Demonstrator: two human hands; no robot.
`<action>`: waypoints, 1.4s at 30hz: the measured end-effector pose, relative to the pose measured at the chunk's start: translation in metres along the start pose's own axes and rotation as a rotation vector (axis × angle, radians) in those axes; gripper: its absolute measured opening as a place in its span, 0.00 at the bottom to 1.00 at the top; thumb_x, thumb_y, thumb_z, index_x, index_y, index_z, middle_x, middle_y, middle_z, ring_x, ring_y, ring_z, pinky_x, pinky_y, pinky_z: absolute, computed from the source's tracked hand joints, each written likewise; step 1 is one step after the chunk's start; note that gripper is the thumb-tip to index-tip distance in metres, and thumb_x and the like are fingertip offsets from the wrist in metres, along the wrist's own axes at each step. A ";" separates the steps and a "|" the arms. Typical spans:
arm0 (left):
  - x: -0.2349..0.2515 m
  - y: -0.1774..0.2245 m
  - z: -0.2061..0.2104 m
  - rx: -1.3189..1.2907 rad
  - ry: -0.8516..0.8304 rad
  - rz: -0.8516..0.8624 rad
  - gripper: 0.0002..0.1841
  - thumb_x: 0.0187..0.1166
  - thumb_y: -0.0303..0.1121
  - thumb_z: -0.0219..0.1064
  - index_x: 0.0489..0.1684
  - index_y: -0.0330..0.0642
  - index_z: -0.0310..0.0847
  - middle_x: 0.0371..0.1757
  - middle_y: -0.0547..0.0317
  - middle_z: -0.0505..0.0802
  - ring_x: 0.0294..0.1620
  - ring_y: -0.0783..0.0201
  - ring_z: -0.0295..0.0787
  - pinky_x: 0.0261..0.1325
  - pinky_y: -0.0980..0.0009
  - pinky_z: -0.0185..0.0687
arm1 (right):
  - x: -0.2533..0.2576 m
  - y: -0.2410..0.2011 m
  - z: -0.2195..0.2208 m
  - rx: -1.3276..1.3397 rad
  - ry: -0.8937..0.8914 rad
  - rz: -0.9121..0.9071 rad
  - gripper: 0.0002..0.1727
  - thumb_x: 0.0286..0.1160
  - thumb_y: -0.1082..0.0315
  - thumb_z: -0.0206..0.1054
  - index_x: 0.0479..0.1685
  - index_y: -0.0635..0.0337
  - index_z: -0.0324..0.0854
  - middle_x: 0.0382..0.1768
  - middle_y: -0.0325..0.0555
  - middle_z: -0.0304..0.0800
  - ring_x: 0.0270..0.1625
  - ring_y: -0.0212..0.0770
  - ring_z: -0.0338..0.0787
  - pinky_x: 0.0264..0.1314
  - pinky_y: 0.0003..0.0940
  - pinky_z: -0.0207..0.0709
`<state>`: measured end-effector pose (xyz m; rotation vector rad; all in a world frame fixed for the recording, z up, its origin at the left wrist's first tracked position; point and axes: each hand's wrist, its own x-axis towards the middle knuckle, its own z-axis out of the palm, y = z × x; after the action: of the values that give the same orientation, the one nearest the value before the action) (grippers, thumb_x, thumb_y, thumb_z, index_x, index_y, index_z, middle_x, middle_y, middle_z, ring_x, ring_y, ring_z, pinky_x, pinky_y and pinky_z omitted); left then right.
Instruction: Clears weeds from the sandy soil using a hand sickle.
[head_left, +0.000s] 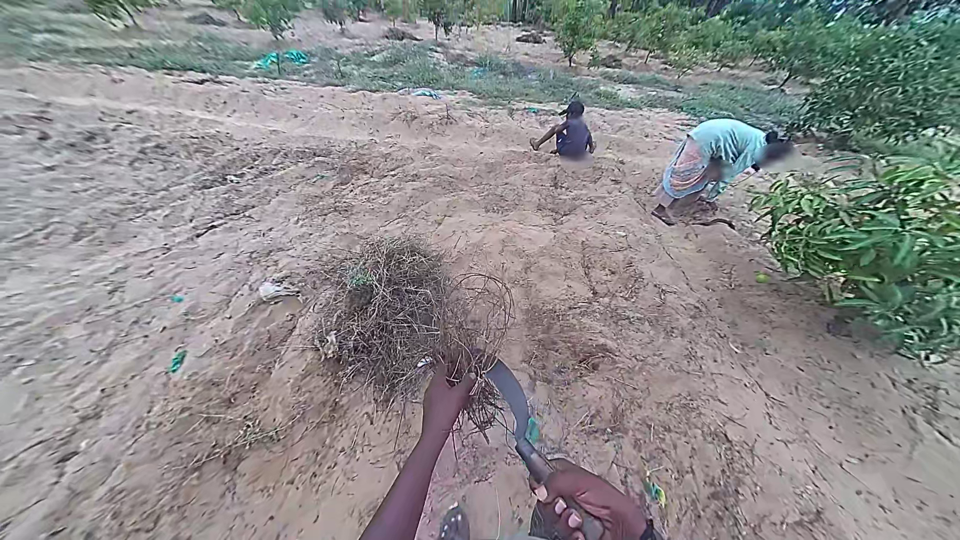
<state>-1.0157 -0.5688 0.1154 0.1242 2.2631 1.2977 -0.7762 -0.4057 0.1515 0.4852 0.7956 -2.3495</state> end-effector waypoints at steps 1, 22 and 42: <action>0.007 0.004 -0.003 -0.004 -0.004 -0.007 0.38 0.74 0.48 0.77 0.82 0.38 0.71 0.71 0.36 0.86 0.74 0.41 0.83 0.77 0.37 0.74 | 0.007 -0.004 0.002 0.003 0.000 -0.011 0.02 0.73 0.68 0.66 0.38 0.50 0.78 0.17 0.32 0.76 0.13 0.26 0.76 0.14 0.20 0.74; 0.131 0.092 0.015 0.006 0.020 0.044 0.42 0.73 0.50 0.78 0.87 0.41 0.67 0.75 0.36 0.84 0.77 0.40 0.80 0.79 0.36 0.72 | 0.037 -0.141 -0.037 -0.051 0.037 -0.037 0.03 0.73 0.67 0.66 0.39 0.49 0.76 0.15 0.32 0.74 0.12 0.27 0.75 0.14 0.22 0.75; 0.276 0.110 -0.046 0.121 -0.195 0.051 0.35 0.76 0.52 0.71 0.78 0.39 0.74 0.68 0.39 0.88 0.72 0.45 0.84 0.75 0.42 0.76 | 0.141 -0.221 -0.008 -0.013 0.224 -0.050 0.10 0.67 0.63 0.75 0.39 0.51 0.78 0.15 0.32 0.74 0.11 0.26 0.76 0.12 0.22 0.76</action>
<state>-1.2941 -0.4551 0.1163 0.3394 2.1820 1.1208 -1.0233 -0.3192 0.1671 0.7401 0.9336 -2.3616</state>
